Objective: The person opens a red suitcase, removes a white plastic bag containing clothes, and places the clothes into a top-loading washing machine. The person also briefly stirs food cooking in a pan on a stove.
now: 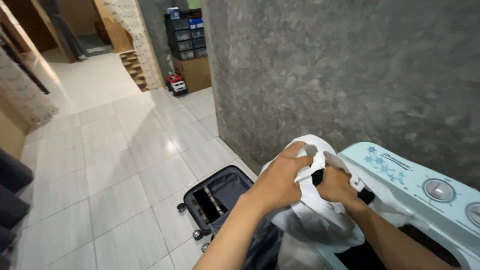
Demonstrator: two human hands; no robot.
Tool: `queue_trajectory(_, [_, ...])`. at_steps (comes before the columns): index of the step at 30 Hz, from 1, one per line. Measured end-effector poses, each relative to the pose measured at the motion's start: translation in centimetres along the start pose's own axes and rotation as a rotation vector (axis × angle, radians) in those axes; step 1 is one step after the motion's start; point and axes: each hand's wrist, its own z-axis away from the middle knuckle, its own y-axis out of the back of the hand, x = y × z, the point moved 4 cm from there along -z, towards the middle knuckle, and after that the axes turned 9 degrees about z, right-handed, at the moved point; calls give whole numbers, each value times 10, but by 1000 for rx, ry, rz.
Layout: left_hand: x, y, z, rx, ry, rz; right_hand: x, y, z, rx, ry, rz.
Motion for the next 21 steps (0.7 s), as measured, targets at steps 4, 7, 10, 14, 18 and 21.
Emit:
queue_trajectory(4, [-8,-16,-3,28,68,-33,-12,70,28,48,11,-48])
queue_trajectory(7, [-5,-35,-15,107,171,-70,-13,108,47,-16,-39,67])
queue_trajectory(10, [-1,-59,-24,95,373,-97,-9,131,65,47,-90,107])
queue_trajectory(14, [-3,-57,-37,191,344,-173,10,156,78,217,-194,-31])
queue_trajectory(18, [-42,-34,-34,274,275,-169,56,196,83,357,-364,-327])
queue_trajectory(21, [-74,-29,-29,262,255,-217,96,218,81,389,-705,-944])
